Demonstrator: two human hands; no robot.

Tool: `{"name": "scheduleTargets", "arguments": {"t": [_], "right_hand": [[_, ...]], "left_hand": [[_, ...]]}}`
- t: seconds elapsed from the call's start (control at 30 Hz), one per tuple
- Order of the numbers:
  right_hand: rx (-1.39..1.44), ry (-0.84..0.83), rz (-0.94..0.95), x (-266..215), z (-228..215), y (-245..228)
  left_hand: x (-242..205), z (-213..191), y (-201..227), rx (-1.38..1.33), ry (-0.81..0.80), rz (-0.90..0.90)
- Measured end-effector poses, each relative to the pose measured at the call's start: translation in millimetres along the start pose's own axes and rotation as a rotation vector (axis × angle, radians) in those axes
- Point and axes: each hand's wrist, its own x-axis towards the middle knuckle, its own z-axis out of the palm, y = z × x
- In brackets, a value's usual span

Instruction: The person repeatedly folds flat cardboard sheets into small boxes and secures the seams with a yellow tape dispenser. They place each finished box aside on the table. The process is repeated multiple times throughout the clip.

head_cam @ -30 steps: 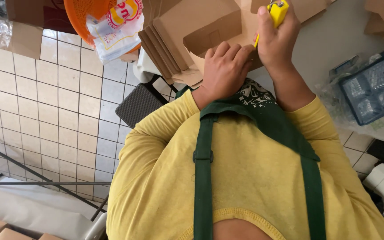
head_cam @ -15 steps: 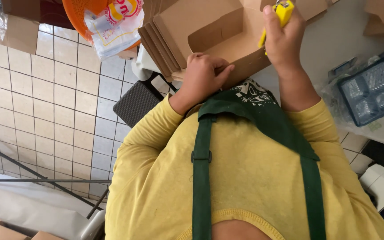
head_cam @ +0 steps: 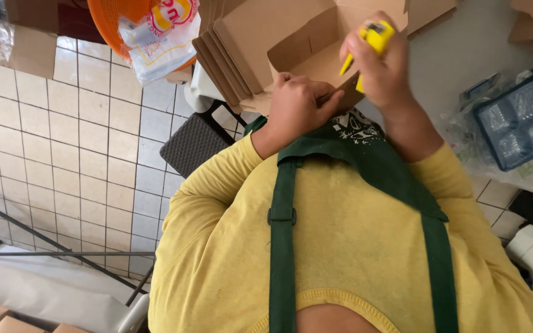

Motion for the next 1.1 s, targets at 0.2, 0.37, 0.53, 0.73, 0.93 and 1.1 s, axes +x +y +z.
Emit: {"name": "scheduleTargets", "arguments": {"t": [0.2, 0.37, 0.53, 0.73, 0.93, 1.1], "right_hand": [[-0.742, -0.321, -0.569, -15.2, -29.8, -47.6], [-0.504, -0.238, -0.549, -29.6, -43.0, -4.6], [-0.061, -0.266, -0.655, -24.2, -32.4, -28.0], [0.017, 0.009, -0.744, 4.7, -35.5, 47.6], [-0.234, 0.555, 0.213, 49.4, -53.5, 240.6], [-0.634, 0.333, -0.121, -4.4, -72.5, 160.6]], "left_hand": [[3.9, 4.9, -8.4, -0.452, -0.099, -0.176], [23.9, -12.0, -97.1, -0.944, 0.112, -0.599], [20.9, -37.2, -102.5, -1.615, -0.176, -0.841], [25.6, -41.3, -139.1, -1.461, -0.292, -0.785], [-2.4, -34.4, -173.0, -1.705, -0.177, -0.608], [-3.0, -22.7, -157.1, -1.498, 0.138, -0.885]]}}
